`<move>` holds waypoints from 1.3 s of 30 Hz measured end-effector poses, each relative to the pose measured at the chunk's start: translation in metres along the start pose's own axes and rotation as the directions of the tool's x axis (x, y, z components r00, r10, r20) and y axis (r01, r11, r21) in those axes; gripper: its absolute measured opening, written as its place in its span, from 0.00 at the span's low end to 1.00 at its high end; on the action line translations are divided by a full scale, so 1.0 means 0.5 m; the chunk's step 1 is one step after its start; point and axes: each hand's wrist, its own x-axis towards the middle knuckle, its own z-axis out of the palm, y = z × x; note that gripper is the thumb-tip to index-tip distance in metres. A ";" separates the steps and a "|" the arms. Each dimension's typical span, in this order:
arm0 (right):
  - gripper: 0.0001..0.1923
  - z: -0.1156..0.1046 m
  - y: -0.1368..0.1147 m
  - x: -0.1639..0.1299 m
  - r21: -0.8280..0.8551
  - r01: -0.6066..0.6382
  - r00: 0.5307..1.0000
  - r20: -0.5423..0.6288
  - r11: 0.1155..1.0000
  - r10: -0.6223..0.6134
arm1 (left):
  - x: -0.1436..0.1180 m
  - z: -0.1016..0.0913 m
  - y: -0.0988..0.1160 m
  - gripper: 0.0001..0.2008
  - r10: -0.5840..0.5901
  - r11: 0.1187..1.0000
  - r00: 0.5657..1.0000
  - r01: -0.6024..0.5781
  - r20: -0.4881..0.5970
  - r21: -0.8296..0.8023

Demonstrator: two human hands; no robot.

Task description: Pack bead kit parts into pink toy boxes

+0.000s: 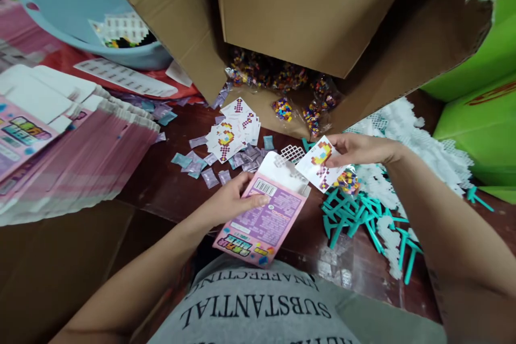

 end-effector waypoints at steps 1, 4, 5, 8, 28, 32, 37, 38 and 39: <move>0.25 0.011 -0.026 0.000 -0.118 0.022 1.000 -0.006 0.993 -0.023 | 0.008 0.006 0.000 0.27 -0.012 0.999 1.000 0.012 0.011 -0.042; 0.20 0.046 -0.091 -0.002 -0.460 0.052 0.997 -0.025 0.887 -0.072 | 0.025 0.015 -0.006 0.27 -0.051 0.990 0.998 0.054 0.022 -0.134; 0.17 0.056 -0.105 -0.002 -0.537 0.054 0.997 -0.009 0.842 -0.070 | 0.027 0.014 -0.007 0.27 -0.056 0.988 0.998 0.058 0.017 -0.146; 0.15 0.062 -0.125 0.001 -0.577 0.059 0.996 0.083 0.815 -0.014 | 0.024 0.001 -0.004 0.28 -0.031 0.993 0.998 0.036 0.048 -0.114; 0.20 0.061 -0.158 0.056 -0.423 -0.026 0.996 0.067 0.906 0.060 | 0.011 -0.003 -0.019 0.31 -0.003 0.970 0.986 0.044 0.169 -0.239; 0.21 0.061 -0.159 0.042 -0.594 0.075 0.997 0.039 0.801 -0.065 | 0.021 -0.005 -0.044 0.30 0.041 0.934 0.982 0.027 0.184 -0.356; 0.22 0.015 -0.170 0.002 -0.639 0.033 0.994 -0.062 0.769 -0.094 | 0.021 -0.001 -0.042 0.28 0.021 0.926 0.988 0.039 0.153 -0.376; 0.22 0.010 -0.174 -0.006 -0.657 0.012 0.992 -0.084 0.754 -0.090 | 0.020 0.001 -0.038 0.27 0.007 0.930 0.991 0.044 0.137 -0.364; 0.22 0.008 -0.178 -0.012 -0.686 -0.005 0.991 -0.102 0.728 -0.090 | 0.019 0.005 -0.034 0.26 -0.009 0.936 0.992 0.053 0.127 -0.347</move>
